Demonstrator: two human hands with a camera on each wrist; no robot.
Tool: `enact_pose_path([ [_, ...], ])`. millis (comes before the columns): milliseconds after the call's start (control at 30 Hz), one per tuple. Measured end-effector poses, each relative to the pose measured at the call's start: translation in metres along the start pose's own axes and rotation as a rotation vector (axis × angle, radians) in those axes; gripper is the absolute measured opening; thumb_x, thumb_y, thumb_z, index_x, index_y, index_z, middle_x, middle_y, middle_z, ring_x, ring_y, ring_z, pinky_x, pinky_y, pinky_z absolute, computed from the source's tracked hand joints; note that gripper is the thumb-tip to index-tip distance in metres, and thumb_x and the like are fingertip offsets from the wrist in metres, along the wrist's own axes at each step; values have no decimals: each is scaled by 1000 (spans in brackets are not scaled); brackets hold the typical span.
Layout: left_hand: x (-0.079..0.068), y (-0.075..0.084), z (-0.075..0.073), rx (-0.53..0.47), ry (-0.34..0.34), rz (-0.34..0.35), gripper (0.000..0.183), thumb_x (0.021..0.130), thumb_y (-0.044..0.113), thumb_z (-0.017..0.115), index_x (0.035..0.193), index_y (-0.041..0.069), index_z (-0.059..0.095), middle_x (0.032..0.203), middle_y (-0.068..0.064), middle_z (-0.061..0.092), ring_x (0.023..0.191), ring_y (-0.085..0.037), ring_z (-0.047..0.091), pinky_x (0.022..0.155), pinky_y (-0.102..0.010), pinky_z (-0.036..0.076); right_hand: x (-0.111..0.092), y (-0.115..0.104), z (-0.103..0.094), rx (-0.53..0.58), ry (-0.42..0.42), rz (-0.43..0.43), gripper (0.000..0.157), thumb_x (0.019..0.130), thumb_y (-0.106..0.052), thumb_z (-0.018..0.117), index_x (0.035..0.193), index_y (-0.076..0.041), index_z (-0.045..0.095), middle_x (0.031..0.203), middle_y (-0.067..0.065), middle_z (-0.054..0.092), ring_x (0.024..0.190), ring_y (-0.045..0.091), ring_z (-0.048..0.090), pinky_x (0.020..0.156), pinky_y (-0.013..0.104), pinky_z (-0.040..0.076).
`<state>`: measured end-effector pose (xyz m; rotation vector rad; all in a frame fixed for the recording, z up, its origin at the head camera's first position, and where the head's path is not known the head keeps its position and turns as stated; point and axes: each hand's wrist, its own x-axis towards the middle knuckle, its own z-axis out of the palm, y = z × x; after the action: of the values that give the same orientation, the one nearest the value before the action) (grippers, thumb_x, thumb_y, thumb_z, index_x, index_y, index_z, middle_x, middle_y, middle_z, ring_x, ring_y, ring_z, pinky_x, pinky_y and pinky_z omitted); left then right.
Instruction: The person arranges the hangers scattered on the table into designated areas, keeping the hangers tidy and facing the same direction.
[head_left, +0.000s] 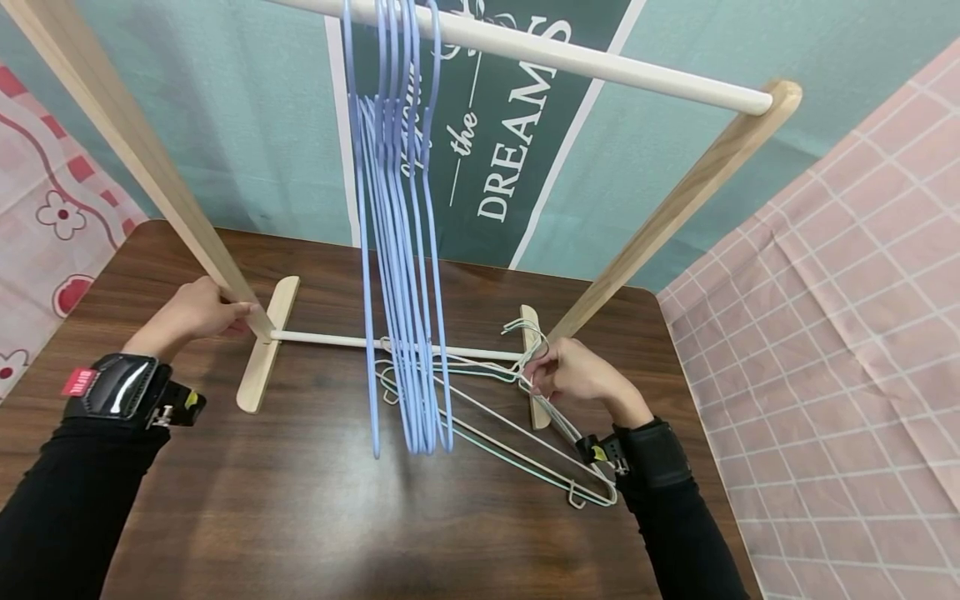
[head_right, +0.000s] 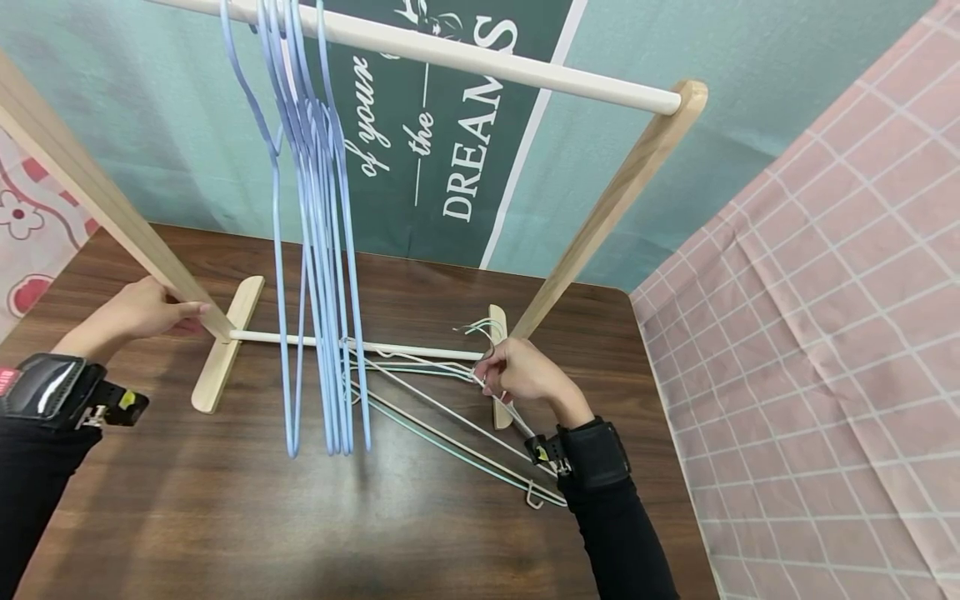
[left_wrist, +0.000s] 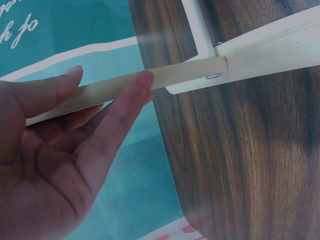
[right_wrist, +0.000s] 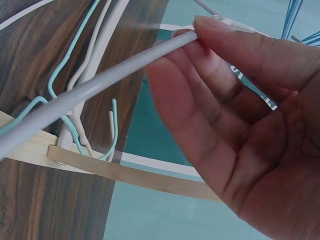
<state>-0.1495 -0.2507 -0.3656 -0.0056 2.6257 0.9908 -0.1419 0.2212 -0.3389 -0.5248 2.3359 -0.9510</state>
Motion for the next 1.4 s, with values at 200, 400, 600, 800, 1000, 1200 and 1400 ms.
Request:
enact_pose_path([
  [200,0,1,0,6,2,0,42,95,17,50,106,-24,50,74,-21,66,69,-28,67,60,-38,53,-5,-3,-6,-23,33,-13,22,74,16,51,88,8,67,73,12,64,63,18,63,54,43,53],
  [400,-1,1,0,-5,-5,-7,42,95,17,49,106,-24,50,75,-22,66,66,-23,67,58,-35,53,-9,-8,-12,-21,74,-12,18,77,14,55,88,6,66,73,11,64,61,17,61,54,40,54],
  [600,-1,0,0,-2,-6,2,42,95,15,49,105,-25,49,75,-22,66,64,-23,66,56,-33,53,-11,-13,-13,42,128,-10,10,80,10,61,89,7,64,69,10,62,59,23,61,55,41,54],
  [800,-1,0,0,5,0,6,41,95,16,50,104,-24,51,73,-20,66,64,-22,66,56,-33,53,-10,-20,-14,68,155,-16,12,81,12,58,91,9,63,72,13,63,59,24,62,54,38,55],
  [1000,-1,-1,1,3,1,11,41,95,16,50,105,-25,50,76,-23,65,66,-26,67,56,-35,53,-7,-32,-14,150,166,-2,12,82,12,57,93,11,62,74,16,62,61,25,63,58,40,55],
  [1200,-1,0,1,6,1,13,41,95,16,50,104,-24,51,76,-23,66,67,-26,67,58,-36,53,-5,-48,-17,232,185,7,14,81,12,58,95,11,61,75,17,62,60,21,62,60,39,55],
  [1400,-2,0,0,12,-1,16,42,94,16,49,104,-25,50,74,-22,66,65,-25,67,59,-37,53,-3,-66,-20,294,204,-24,15,81,14,57,96,15,59,74,17,60,60,21,63,59,41,55],
])
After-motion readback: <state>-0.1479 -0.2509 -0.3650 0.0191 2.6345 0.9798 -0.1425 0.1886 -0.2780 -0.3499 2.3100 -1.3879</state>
